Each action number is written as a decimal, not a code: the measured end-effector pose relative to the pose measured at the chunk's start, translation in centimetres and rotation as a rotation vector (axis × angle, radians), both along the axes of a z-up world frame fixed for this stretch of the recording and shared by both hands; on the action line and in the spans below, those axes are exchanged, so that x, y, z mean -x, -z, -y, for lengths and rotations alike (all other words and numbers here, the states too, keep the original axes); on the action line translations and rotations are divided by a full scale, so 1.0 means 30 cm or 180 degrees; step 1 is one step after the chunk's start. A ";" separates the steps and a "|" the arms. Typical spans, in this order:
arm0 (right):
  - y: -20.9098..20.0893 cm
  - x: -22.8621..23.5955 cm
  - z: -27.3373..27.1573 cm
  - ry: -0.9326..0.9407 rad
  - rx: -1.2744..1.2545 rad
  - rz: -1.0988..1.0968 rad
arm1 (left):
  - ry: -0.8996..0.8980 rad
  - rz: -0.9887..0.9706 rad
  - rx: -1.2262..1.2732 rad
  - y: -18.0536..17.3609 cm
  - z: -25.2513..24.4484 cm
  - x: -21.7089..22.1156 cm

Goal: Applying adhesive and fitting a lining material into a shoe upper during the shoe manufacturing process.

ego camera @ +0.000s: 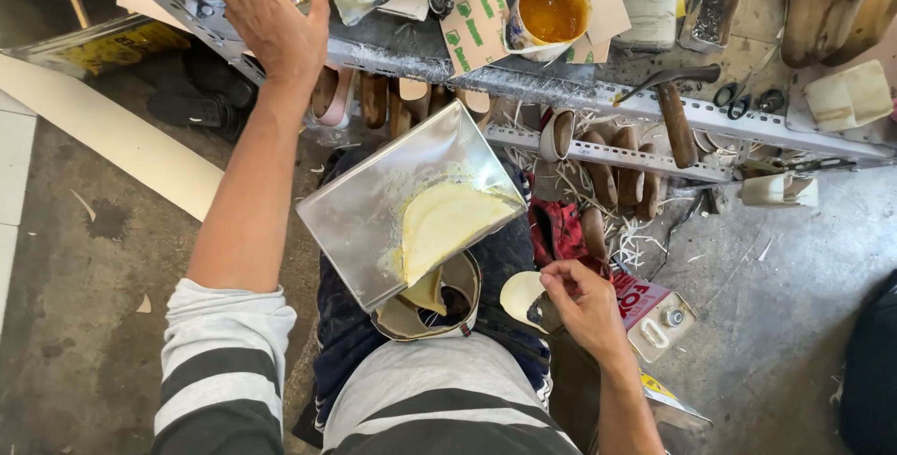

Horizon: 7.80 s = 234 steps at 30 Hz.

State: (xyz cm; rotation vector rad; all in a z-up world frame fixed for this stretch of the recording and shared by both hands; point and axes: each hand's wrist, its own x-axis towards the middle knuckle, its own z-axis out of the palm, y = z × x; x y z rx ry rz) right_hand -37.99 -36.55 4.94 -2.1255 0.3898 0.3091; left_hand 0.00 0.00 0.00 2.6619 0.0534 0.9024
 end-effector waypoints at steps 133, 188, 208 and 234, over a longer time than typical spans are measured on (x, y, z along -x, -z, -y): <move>-0.302 -0.457 -0.258 -0.0696 -0.0720 0.0917 | 0.1005 -0.2178 0.3204 -0.463 0.165 0.932; -0.200 -0.118 -0.246 -0.1512 -0.1042 0.1275 | 0.2303 -0.1560 0.2810 -0.442 0.053 1.341; -0.096 -0.260 -0.190 -0.0165 -0.0589 0.1262 | 0.1290 -0.1221 0.1750 -0.307 0.175 1.204; 0.078 -0.311 -0.187 -0.1934 0.2286 0.2774 | 0.2074 -0.1390 -0.1112 -0.197 0.289 1.153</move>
